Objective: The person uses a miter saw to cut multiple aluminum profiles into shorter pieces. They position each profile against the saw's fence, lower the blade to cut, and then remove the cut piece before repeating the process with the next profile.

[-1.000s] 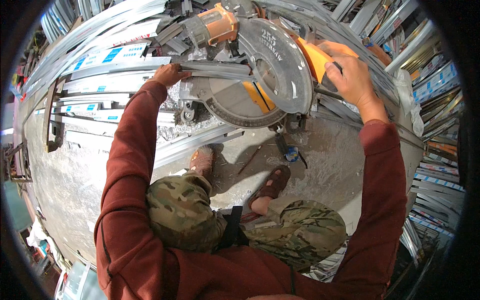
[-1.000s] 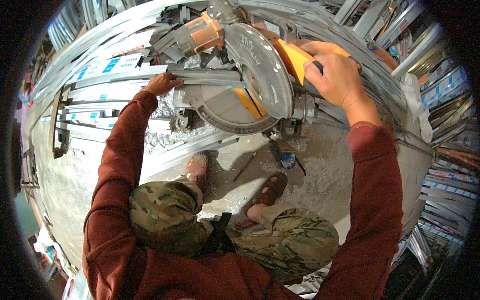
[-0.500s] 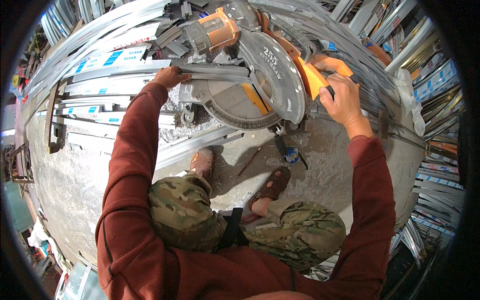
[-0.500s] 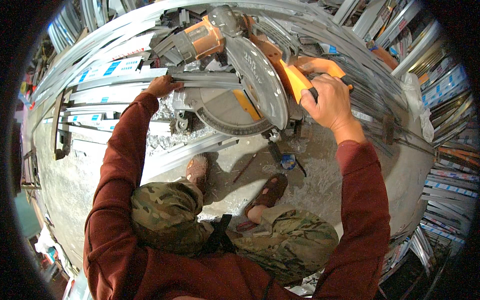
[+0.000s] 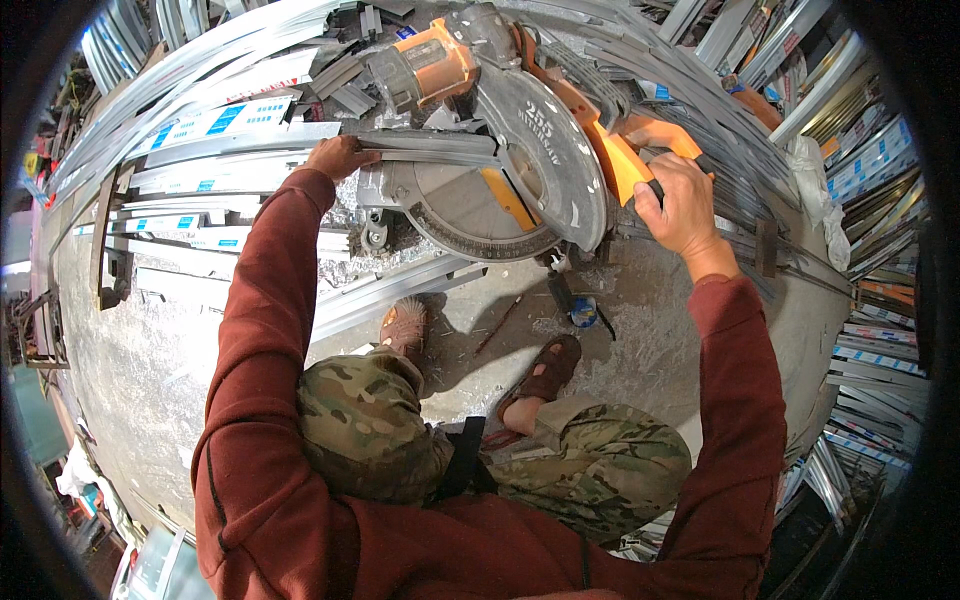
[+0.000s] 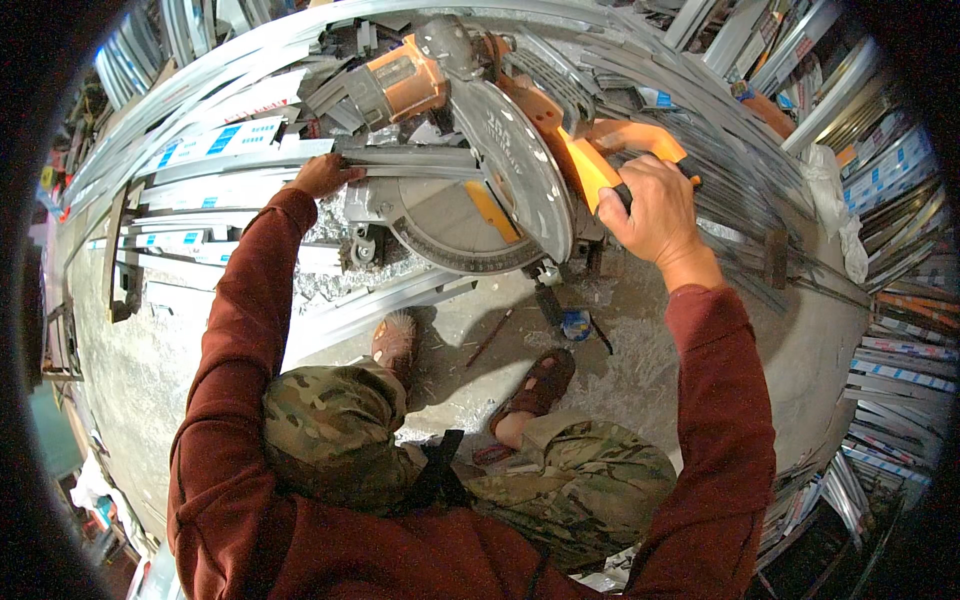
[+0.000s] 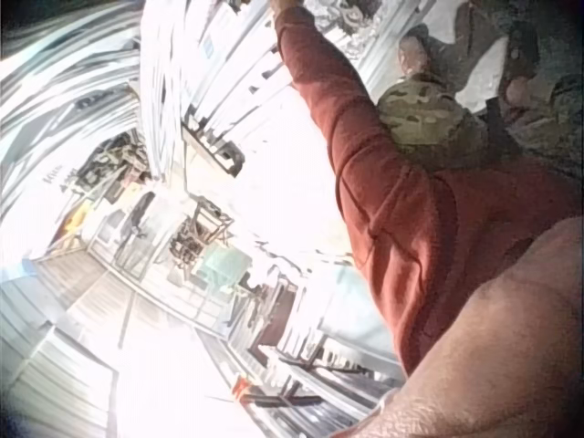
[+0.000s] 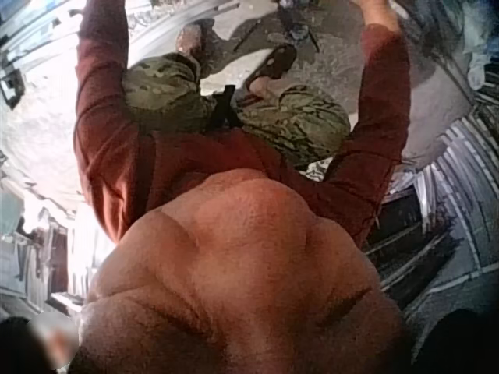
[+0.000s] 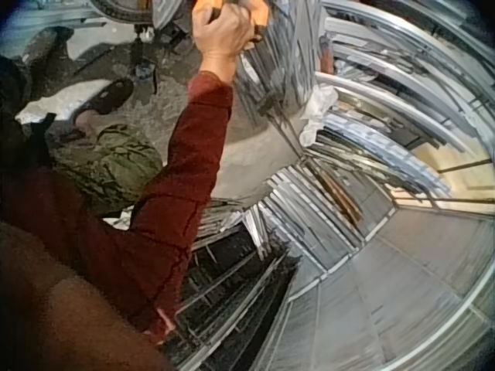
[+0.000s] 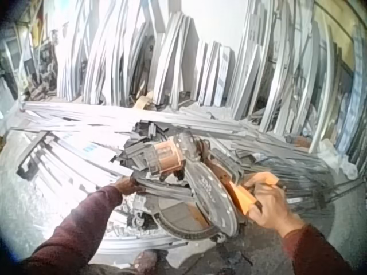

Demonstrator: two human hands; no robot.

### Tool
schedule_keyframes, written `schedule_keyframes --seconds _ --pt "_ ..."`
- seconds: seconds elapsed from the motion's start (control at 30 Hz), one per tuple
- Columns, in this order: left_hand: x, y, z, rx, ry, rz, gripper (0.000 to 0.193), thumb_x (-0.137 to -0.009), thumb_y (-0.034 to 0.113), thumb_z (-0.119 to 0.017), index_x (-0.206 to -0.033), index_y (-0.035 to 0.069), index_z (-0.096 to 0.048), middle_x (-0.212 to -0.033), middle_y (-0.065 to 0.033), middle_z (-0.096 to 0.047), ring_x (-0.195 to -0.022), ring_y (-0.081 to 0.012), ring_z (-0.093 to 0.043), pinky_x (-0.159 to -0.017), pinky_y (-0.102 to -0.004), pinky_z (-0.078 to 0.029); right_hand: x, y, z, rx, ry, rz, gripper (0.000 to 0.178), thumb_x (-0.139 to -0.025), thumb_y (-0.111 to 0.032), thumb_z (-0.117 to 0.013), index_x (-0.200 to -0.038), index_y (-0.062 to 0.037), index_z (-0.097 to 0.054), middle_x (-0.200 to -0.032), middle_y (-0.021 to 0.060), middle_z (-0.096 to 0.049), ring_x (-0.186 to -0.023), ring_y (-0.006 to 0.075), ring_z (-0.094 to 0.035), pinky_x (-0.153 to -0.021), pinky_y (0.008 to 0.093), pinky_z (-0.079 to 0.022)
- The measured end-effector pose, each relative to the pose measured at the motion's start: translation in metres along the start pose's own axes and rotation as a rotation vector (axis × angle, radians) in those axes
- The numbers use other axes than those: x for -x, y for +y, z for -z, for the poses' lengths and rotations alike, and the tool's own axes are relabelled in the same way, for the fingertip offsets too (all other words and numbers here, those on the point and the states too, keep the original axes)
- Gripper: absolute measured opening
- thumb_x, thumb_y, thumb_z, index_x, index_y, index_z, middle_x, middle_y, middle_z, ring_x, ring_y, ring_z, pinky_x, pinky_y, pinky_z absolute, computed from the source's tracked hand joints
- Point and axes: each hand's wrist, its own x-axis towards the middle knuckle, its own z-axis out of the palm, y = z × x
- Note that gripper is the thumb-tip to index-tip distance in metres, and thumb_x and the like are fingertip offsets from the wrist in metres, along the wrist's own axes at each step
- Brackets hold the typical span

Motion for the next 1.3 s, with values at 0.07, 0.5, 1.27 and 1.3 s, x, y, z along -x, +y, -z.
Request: schedule_keyframes --seconds 0.07,0.5,1.27,1.3 --pt "0.001 0.000 0.001 0.003 0.005 0.002 0.068 -0.085 0.063 -0.059 -0.101 -0.002 -0.068 -0.099 -0.0235 -0.069 -0.094 -0.0399 -0.066 -0.082 -0.0473 -0.050 0.001 0.000 0.000 0.003 -0.003 0.006 0.031 -0.079 -0.029 -0.060 -0.069 0.0004 -0.056 -0.072 0.0168 -0.057 -0.075 0.0366 -0.057 -0.073 0.0450 -0.044" --pt "-0.009 -0.013 -0.010 0.069 0.006 0.008 0.058 -0.084 0.059 -0.062 -0.102 0.005 -0.070 -0.098 -0.0190 -0.071 -0.093 -0.0359 -0.067 -0.082 -0.0445 -0.050 0.008 0.000 -0.005 -0.015 0.005 0.003 0.032 -0.077 -0.029 -0.061 -0.071 0.0019 -0.057 -0.074 0.0175 -0.057 -0.076 0.0366 -0.057 -0.074 0.0448 -0.044" --pt "0.374 -0.136 -0.138 0.285 0.110 0.347 0.041 -0.086 0.042 -0.069 -0.095 0.002 -0.071 -0.092 -0.0180 -0.070 -0.086 -0.0330 -0.068 -0.077 -0.0420 -0.052 -0.047 0.211 0.028 0.282 -0.284 0.135 0.043 -0.102 -0.031 -0.046 -0.126 0.0033 -0.057 -0.130 0.0164 -0.056 -0.122 0.0305 -0.051 -0.104 0.0401 -0.036" --pt "0.399 -0.146 -0.160 0.243 0.075 0.363 0.040 -0.087 0.042 -0.068 -0.096 0.003 -0.071 -0.095 -0.0169 -0.070 -0.091 -0.0323 -0.067 -0.080 -0.0422 -0.051 -0.054 0.203 0.023 0.213 -0.284 0.068 0.044 -0.102 -0.032 -0.046 -0.126 0.0034 -0.057 -0.129 0.0165 -0.056 -0.122 0.0303 -0.051 -0.104 0.0403 -0.037"
